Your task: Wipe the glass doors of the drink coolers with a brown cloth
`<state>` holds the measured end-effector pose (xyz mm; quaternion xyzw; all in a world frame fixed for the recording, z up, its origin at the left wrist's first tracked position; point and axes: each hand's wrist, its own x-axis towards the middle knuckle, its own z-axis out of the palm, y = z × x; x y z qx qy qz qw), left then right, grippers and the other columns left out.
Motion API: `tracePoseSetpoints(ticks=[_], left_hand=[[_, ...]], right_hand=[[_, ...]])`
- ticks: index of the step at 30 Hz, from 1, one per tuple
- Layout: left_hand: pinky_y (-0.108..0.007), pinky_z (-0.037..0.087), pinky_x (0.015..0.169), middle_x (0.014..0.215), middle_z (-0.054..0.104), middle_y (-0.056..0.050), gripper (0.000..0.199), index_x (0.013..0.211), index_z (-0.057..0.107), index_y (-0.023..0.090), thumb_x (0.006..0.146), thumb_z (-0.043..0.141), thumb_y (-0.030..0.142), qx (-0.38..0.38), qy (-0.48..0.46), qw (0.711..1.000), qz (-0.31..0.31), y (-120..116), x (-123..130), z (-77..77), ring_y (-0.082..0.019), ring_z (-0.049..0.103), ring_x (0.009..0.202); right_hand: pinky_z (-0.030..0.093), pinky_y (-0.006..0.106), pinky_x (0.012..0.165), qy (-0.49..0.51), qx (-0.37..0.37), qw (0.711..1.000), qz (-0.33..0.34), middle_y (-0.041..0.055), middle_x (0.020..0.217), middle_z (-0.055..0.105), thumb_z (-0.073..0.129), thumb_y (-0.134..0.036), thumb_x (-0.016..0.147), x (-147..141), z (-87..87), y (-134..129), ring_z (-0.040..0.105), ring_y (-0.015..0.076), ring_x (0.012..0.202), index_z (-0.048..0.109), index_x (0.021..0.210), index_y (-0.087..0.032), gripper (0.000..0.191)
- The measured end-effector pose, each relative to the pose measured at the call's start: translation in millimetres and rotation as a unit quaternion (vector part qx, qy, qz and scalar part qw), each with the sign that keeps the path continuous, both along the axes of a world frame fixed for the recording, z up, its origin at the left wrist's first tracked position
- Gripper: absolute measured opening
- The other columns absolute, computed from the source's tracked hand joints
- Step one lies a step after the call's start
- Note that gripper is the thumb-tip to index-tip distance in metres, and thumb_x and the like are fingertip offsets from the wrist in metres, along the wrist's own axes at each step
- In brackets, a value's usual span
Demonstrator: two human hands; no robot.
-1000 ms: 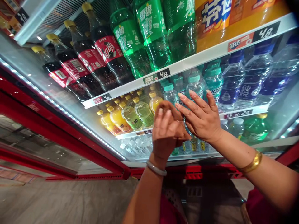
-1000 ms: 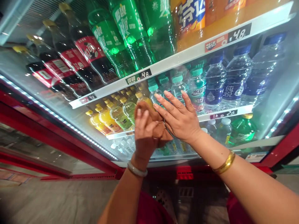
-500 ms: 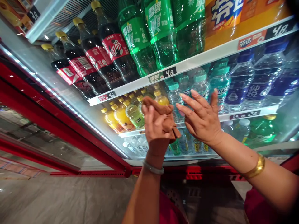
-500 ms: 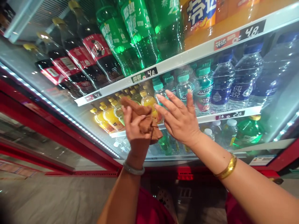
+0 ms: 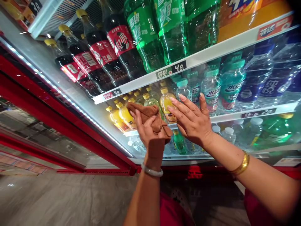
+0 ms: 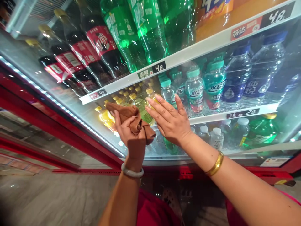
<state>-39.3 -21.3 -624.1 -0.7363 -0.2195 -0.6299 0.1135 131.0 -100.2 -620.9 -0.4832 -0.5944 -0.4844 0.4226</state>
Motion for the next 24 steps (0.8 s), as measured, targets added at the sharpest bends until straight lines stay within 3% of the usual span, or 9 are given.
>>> tracePoseSetpoints(ticks=[4,6,9,12,17,20,24], left_hand=[[-0.068,0.031,0.130,0.169,0.039,-0.023,0.039,0.127,0.061,0.017,0.095,0.066,0.038,0.025,0.067,0.997,-0.031,-13,12,-13.9,-0.039,0.020,0.167],[-0.064,0.034,0.130,0.167,0.043,-0.019,0.029,0.121,0.063,0.020,0.095,0.067,0.032,0.038,0.077,0.996,-0.025,-5,6,-13.1,-0.035,0.026,0.166],[-0.053,0.035,0.132,0.171,0.039,-0.015,0.027,0.121,0.064,0.022,0.094,0.064,0.019,-0.003,0.000,1.000,-0.007,11,-8,-3.5,-0.029,0.033,0.164],[-0.050,0.035,0.132,0.172,0.037,-0.016,0.039,0.134,0.059,0.022,0.095,0.064,0.021,-0.033,-0.082,0.996,-0.003,10,-6,-1.8,-0.028,0.036,0.162],[-0.056,0.037,0.131,0.171,0.041,-0.017,0.065,0.158,0.044,0.019,0.098,0.064,0.032,0.059,0.089,0.992,-0.071,-10,20,-18.1,-0.034,0.028,0.165],[-0.053,0.041,0.130,0.176,0.034,-0.011,0.071,0.160,0.045,0.026,0.094,0.070,0.031,0.067,0.126,0.989,-0.031,1,6,-8.7,-0.033,0.028,0.165],[-0.049,0.038,0.133,0.180,0.025,-0.007,0.073,0.158,0.048,0.030,0.090,0.071,0.022,-0.008,0.013,0.999,0.032,17,-20,10.7,-0.028,0.031,0.165]], right_hand=[[-0.002,0.042,0.141,0.003,-0.011,1.000,0.006,-0.0028,0.166,0.043,0.051,-0.023,0.105,1,-2.8,0,0.032,0.0172,0.161,0.029,0.169,-0.032,0.069],[-0.002,0.041,0.141,0.015,-0.024,1.000,0.014,-0.0052,0.166,0.044,0.053,-0.023,0.104,1,-3.9,0,0.034,0.0182,0.160,0.026,0.169,-0.037,0.072],[0.000,0.042,0.142,0.023,-0.037,0.999,0.001,-0.0087,0.165,0.044,0.053,-0.021,0.103,2,-4.7,-1,0.037,0.0174,0.159,0.019,0.169,-0.044,0.077],[0.001,0.043,0.142,0.005,-0.031,0.999,-0.016,-0.0095,0.165,0.042,0.050,-0.022,0.104,3,-5.4,-1,0.035,0.0161,0.159,0.017,0.170,-0.043,0.077],[0.002,0.041,0.142,0.011,-0.024,1.000,-0.005,-0.0081,0.165,0.042,0.048,-0.026,0.105,5,-7.6,0,0.040,0.0167,0.157,0.022,0.169,-0.040,0.071],[0.004,0.040,0.142,0.009,-0.018,1.000,-0.004,-0.0071,0.165,0.044,0.050,-0.026,0.104,4,-7.2,-1,0.044,0.0177,0.155,0.025,0.169,-0.038,0.070],[0.006,0.042,0.142,-0.001,-0.009,1.000,-0.009,-0.0066,0.162,0.047,0.054,-0.023,0.104,1,-5.8,-1,0.045,0.0185,0.154,0.028,0.168,-0.041,0.071]])
